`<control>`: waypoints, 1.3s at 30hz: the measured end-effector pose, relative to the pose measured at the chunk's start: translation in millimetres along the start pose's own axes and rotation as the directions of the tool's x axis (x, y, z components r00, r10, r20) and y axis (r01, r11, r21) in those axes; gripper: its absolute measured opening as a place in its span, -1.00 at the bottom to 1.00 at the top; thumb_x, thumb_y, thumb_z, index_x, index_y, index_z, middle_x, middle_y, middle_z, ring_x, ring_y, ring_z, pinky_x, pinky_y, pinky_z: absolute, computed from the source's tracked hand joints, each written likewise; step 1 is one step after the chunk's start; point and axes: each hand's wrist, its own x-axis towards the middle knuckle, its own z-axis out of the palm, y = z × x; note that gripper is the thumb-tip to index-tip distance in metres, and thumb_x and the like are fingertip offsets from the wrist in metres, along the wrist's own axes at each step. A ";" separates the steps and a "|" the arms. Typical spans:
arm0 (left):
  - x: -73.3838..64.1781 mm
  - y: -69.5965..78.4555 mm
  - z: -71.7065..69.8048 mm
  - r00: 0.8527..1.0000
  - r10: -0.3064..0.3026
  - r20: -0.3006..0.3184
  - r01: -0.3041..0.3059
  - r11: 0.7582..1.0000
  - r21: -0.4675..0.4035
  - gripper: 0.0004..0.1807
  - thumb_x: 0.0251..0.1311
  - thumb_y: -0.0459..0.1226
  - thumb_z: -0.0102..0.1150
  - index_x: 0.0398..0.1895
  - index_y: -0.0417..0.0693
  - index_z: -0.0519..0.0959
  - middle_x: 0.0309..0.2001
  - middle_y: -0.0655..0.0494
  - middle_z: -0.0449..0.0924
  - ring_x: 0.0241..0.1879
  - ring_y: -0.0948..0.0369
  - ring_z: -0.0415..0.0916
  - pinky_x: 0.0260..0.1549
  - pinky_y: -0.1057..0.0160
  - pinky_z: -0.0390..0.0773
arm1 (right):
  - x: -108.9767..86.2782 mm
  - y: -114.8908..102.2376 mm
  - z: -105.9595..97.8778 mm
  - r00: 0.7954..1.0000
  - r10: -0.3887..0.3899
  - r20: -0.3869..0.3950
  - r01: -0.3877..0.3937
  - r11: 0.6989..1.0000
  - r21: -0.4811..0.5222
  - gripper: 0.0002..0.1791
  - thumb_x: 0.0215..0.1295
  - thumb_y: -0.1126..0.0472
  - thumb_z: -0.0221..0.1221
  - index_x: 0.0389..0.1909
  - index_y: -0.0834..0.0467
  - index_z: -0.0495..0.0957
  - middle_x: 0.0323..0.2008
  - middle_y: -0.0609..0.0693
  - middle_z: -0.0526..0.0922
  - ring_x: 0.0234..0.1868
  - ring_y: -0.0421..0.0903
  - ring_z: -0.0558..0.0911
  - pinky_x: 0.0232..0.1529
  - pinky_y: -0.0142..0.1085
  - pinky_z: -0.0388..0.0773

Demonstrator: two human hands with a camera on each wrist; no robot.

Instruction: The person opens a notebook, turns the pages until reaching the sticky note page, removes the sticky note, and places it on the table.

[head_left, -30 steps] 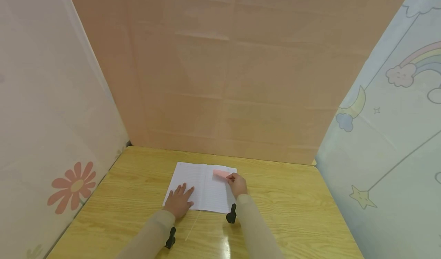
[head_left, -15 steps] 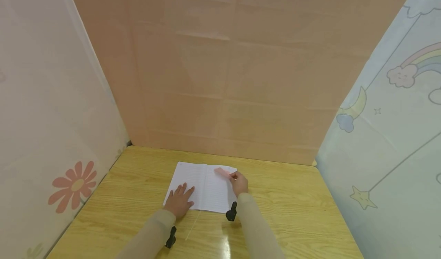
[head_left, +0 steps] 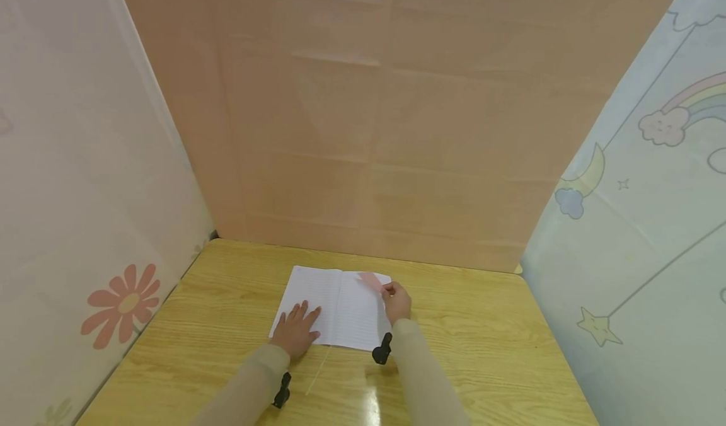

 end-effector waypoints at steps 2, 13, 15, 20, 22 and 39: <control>-0.2 0.0 0.0 1.000 -0.002 0.001 0.002 1.000 0.006 -0.38 0.28 -0.05 0.15 0.39 0.02 0.33 0.43 -0.26 0.17 0.41 -0.22 0.11 0.29 -0.35 0.14 | -0.6 -1.7 -1.5 1.000 0.020 0.000 -0.020 1.000 0.023 -0.95 0.30 0.35 0.17 -0.30 0.24 0.59 -0.33 0.14 0.67 -0.35 -0.04 0.60 -0.39 -0.31 0.50; 0.0 -1.3 3.2 1.000 -0.001 -0.006 0.001 1.000 0.003 -0.38 0.28 -0.04 0.15 0.39 0.04 0.34 0.43 -0.25 0.17 0.41 -0.21 0.11 0.29 -0.35 0.14 | -0.3 2.4 -2.8 0.997 0.074 -0.017 -0.071 0.987 0.143 -0.90 0.37 0.33 0.10 -0.19 0.27 0.55 -0.25 0.20 0.66 -0.27 0.01 0.65 -0.32 -0.24 0.60; 0.6 -1.8 4.4 1.000 -0.001 -0.005 0.001 1.000 0.003 -0.38 0.28 -0.04 0.14 0.39 0.03 0.34 0.43 -0.25 0.17 0.41 -0.21 0.11 0.29 -0.36 0.13 | 0.7 4.6 -2.5 0.996 0.089 -0.020 -0.084 0.981 0.172 -0.90 0.36 0.33 0.10 -0.19 0.27 0.55 -0.26 0.19 0.65 -0.26 0.02 0.65 -0.33 -0.25 0.59; 0.9 -2.8 4.9 1.000 -0.002 -0.002 0.002 1.000 -0.002 -0.38 0.28 -0.05 0.15 0.39 0.03 0.33 0.44 -0.25 0.16 0.42 -0.21 0.10 0.29 -0.36 0.12 | 4.8 9.9 -3.0 0.994 0.105 -0.041 -0.095 0.974 0.204 -0.91 0.38 0.30 0.09 -0.20 0.23 0.54 -0.25 0.16 0.67 -0.23 0.01 0.67 -0.33 -0.30 0.57; 0.6 -2.8 4.4 1.000 -0.007 0.004 0.007 1.000 0.004 -0.38 0.29 -0.04 0.14 0.40 0.04 0.32 0.44 -0.24 0.15 0.42 -0.20 0.09 0.30 -0.35 0.12 | 6.2 10.5 -4.9 0.994 0.096 -0.055 -0.083 0.974 0.210 -0.91 0.38 0.30 0.11 -0.20 0.23 0.54 -0.24 0.17 0.68 -0.21 0.04 0.68 -0.34 -0.31 0.57; 2.5 -7.8 11.3 1.000 0.003 -0.005 -0.003 1.000 0.007 -0.36 0.29 -0.03 0.12 0.41 0.04 0.30 0.45 -0.25 0.12 0.43 -0.22 0.07 0.29 -0.37 0.10 | 13.2 23.1 -70.5 1.000 0.024 -0.021 -0.022 0.997 0.078 -0.78 0.45 0.18 0.06 -0.02 0.21 0.53 -0.07 0.17 0.66 -0.01 0.12 0.63 -0.12 -0.12 0.61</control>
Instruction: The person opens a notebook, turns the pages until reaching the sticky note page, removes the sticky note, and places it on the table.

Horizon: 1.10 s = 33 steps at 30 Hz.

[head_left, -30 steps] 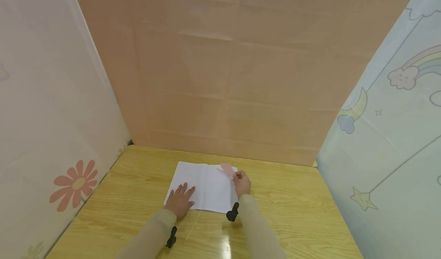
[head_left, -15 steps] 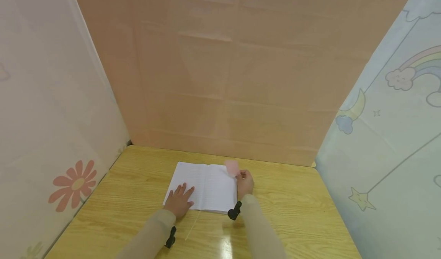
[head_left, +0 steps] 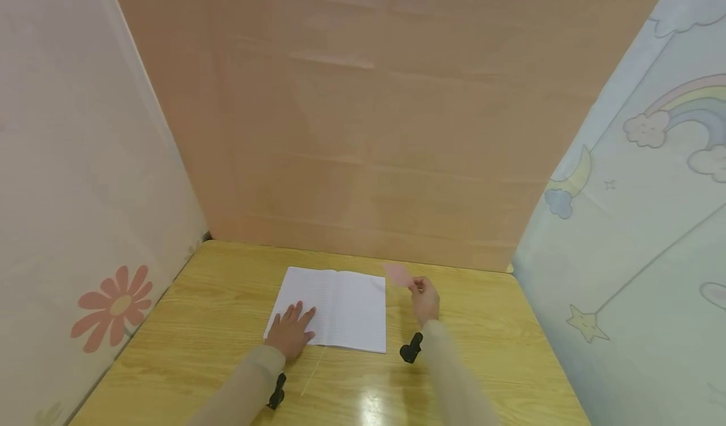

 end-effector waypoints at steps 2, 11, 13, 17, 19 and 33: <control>-1.6 0.6 -2.8 1.000 -0.001 0.003 0.001 1.000 -0.006 -0.37 0.30 -0.05 0.12 0.41 0.02 0.30 0.45 -0.26 0.12 0.42 -0.23 0.07 0.30 -0.37 0.09 | 0.0 1.3 -8.8 1.000 -0.021 0.009 0.021 0.999 -0.025 -0.77 0.46 0.18 0.05 -0.01 0.21 0.52 -0.05 0.18 0.64 0.01 0.13 0.61 -0.08 -0.07 0.60; -2.0 1.1 -6.6 1.000 -0.007 0.025 0.007 1.000 -0.002 -0.38 0.32 -0.05 0.10 0.42 0.01 0.29 0.46 -0.27 0.10 0.43 -0.23 0.04 0.31 -0.37 0.07 | -1.3 13.2 -36.9 0.995 -0.079 0.052 0.083 0.995 -0.064 -0.78 0.43 0.19 0.08 -0.04 0.22 0.54 -0.02 0.19 0.63 0.07 0.15 0.57 0.07 0.05 0.53; -0.8 0.1 -5.4 1.000 -0.008 0.026 0.007 1.000 0.001 -0.37 0.32 -0.05 0.09 0.43 0.02 0.28 0.46 -0.26 0.09 0.44 -0.22 0.04 0.32 -0.36 0.06 | -1.7 16.9 -39.7 0.994 -0.085 0.063 0.090 0.992 -0.091 -0.80 0.42 0.22 0.09 -0.05 0.21 0.55 -0.03 0.18 0.63 0.05 0.14 0.58 0.05 0.05 0.55; 0.1 -1.1 -3.4 1.000 -0.003 0.024 0.003 1.000 0.000 -0.36 0.31 -0.05 0.10 0.43 0.02 0.28 0.46 -0.26 0.09 0.44 -0.22 0.04 0.31 -0.37 0.06 | -3.1 21.3 -43.4 0.991 -0.104 0.082 0.114 0.985 -0.130 -0.83 0.39 0.28 0.10 -0.07 0.21 0.56 -0.05 0.18 0.65 0.03 0.15 0.60 0.03 0.05 0.57; -0.1 -1.0 -2.9 1.000 -0.004 0.019 0.004 1.000 -0.007 -0.36 0.30 -0.06 0.12 0.42 0.02 0.29 0.46 -0.27 0.10 0.43 -0.23 0.05 0.31 -0.38 0.06 | -4.2 21.6 -44.3 0.990 -0.111 0.085 0.122 0.982 -0.142 -0.83 0.38 0.29 0.10 -0.08 0.22 0.56 -0.06 0.18 0.66 0.03 0.16 0.60 0.05 0.06 0.56; -8.1 12.4 -20.1 1.000 -0.012 0.028 0.013 0.999 -0.041 -0.39 0.32 -0.09 0.11 0.41 -0.03 0.30 0.45 -0.29 0.10 0.43 -0.24 0.03 0.31 -0.38 0.04 | -12.1 34.5 -45.1 0.982 -0.125 0.143 0.163 0.940 -0.298 -0.89 0.34 0.33 0.15 -0.17 0.19 0.59 -0.06 0.20 0.68 0.03 0.21 0.63 -0.07 0.00 0.63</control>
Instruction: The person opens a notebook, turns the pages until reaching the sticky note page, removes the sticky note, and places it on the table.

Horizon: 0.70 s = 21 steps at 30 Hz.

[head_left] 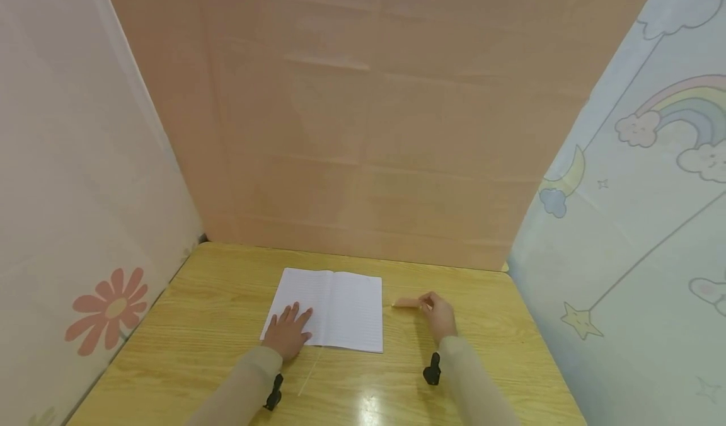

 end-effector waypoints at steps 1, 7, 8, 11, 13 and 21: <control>-0.7 0.4 -1.6 1.000 0.000 0.000 0.000 1.000 -0.002 -0.39 0.32 -0.10 0.12 0.41 -0.04 0.30 0.45 -0.30 0.10 0.43 -0.25 0.04 0.30 -0.39 0.04 | -0.1 1.7 1.0 1.000 0.000 0.017 0.000 1.000 -0.012 -0.90 0.34 0.31 0.16 -0.17 0.17 0.59 -0.06 0.18 0.69 0.00 0.18 0.64 -0.10 -0.03 0.64; 0.0 -1.6 0.0 1.000 0.001 -0.005 -0.001 1.000 0.018 -0.39 0.31 -0.09 0.12 0.40 -0.03 0.32 0.44 -0.30 0.12 0.42 -0.25 0.06 0.29 -0.39 0.07 | 0.5 8.4 4.2 0.996 0.007 0.091 -0.006 1.000 -0.003 -0.86 0.31 0.32 0.17 -0.16 0.11 0.62 -0.05 0.14 0.69 -0.11 0.07 0.64 -0.15 -0.10 0.61; 0.9 -2.8 1.8 1.000 -0.001 -0.004 0.001 1.000 0.024 -0.39 0.32 -0.08 0.11 0.41 -0.02 0.31 0.45 -0.29 0.11 0.43 -0.24 0.05 0.30 -0.38 0.06 | 0.0 8.7 4.2 0.995 0.007 0.100 -0.008 1.000 0.009 -0.85 0.30 0.33 0.17 -0.16 0.11 0.62 -0.05 0.14 0.69 -0.08 0.09 0.64 -0.11 -0.07 0.61; 4.1 -6.6 6.7 1.000 0.002 -0.009 -0.002 0.999 0.038 -0.38 0.31 -0.07 0.11 0.41 0.00 0.31 0.45 -0.28 0.11 0.43 -0.24 0.05 0.30 -0.38 0.07 | -2.5 9.8 4.0 0.994 -0.012 0.112 0.010 1.000 0.020 -0.84 0.26 0.38 0.18 -0.20 0.11 0.63 -0.06 0.12 0.69 0.07 0.14 0.61 0.05 0.04 0.56; 5.7 -8.8 9.5 1.000 0.000 -0.006 0.000 0.999 0.046 -0.38 0.31 -0.06 0.11 0.42 0.02 0.30 0.45 -0.27 0.10 0.43 -0.23 0.04 0.31 -0.38 0.06 | -4.4 11.3 3.7 0.992 -0.027 0.120 0.023 0.999 0.031 -0.84 0.23 0.40 0.19 -0.22 0.13 0.63 -0.10 0.11 0.69 0.05 0.14 0.61 0.06 0.05 0.55; 6.0 -10.2 13.5 1.000 0.008 -0.008 -0.008 0.999 0.031 -0.38 0.31 -0.06 0.11 0.41 0.01 0.30 0.45 -0.27 0.11 0.43 -0.24 0.04 0.30 -0.39 0.05 | -9.7 20.8 2.5 0.985 -0.043 0.166 0.034 0.998 0.055 -0.82 0.15 0.34 0.30 -0.20 0.15 0.64 -0.16 0.05 0.69 -0.05 0.06 0.64 0.02 0.00 0.57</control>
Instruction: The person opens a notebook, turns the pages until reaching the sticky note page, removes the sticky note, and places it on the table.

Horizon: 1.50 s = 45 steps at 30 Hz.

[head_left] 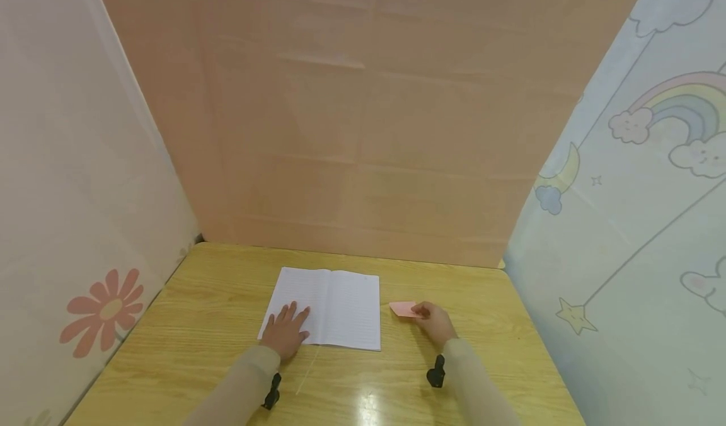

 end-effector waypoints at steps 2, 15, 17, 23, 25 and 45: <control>-0.5 0.2 -0.5 1.000 -0.004 0.005 0.004 1.000 0.004 -0.37 0.32 -0.05 0.10 0.42 0.03 0.28 0.46 -0.26 0.09 0.44 -0.23 0.03 0.31 -0.38 0.04 | -1.3 1.5 -0.4 1.000 0.001 0.019 -0.002 1.000 0.016 -0.79 0.14 0.32 0.33 -0.18 0.16 0.64 -0.14 0.04 0.69 -0.02 0.08 0.63 0.07 0.03 0.54; -5.2 7.8 -8.5 1.000 -0.005 0.007 0.005 1.000 -0.005 -0.39 0.31 -0.08 0.11 0.41 -0.01 0.31 0.45 -0.27 0.12 0.43 -0.24 0.05 0.30 -0.38 0.05 | -7.1 1.4 -3.0 0.997 0.025 0.071 -0.027 0.999 0.041 -0.68 0.05 0.27 0.40 -0.13 0.16 0.64 -0.08 0.04 0.69 0.11 0.13 0.57 0.16 0.05 0.46; -5.1 8.2 -8.9 1.000 -0.007 0.008 0.007 1.000 -0.010 -0.38 0.31 -0.08 0.12 0.41 -0.01 0.30 0.45 -0.27 0.12 0.43 -0.24 0.04 0.31 -0.38 0.04 | -7.3 1.0 -2.8 0.997 0.025 0.076 -0.028 0.999 0.033 -0.66 0.03 0.26 0.41 -0.13 0.15 0.64 -0.08 0.03 0.68 0.11 0.13 0.56 0.15 0.04 0.46; -4.3 8.7 -8.6 1.000 -0.016 0.018 0.017 1.000 -0.019 -0.38 0.32 -0.08 0.11 0.42 0.00 0.28 0.46 -0.27 0.09 0.45 -0.23 0.01 0.33 -0.37 0.00 | -4.1 10.9 0.1 0.997 0.016 0.077 -0.020 0.999 0.045 -0.64 0.00 0.22 0.43 -0.13 0.14 0.64 -0.06 0.04 0.68 0.15 0.17 0.53 0.19 0.09 0.42; -4.4 8.6 -8.1 1.000 -0.016 0.017 0.016 1.000 -0.015 -0.37 0.32 -0.08 0.11 0.43 0.01 0.28 0.46 -0.27 0.09 0.44 -0.23 0.01 0.33 -0.37 0.01 | -4.8 11.0 -0.4 0.997 0.005 0.073 -0.008 0.999 0.044 -0.65 0.02 0.21 0.42 -0.13 0.14 0.64 -0.07 0.06 0.68 0.14 0.18 0.53 0.19 0.10 0.41; -7.6 8.6 -11.3 1.000 -0.003 0.009 0.003 1.000 -0.025 -0.38 0.32 -0.10 0.11 0.42 -0.02 0.28 0.45 -0.30 0.09 0.43 -0.25 0.03 0.32 -0.39 0.01 | -2.9 -30.4 -1.4 1.000 0.016 0.018 -0.020 0.979 0.205 -0.69 0.26 0.20 0.26 0.01 0.18 0.59 0.05 0.11 0.62 0.13 0.15 0.52 0.16 0.05 0.48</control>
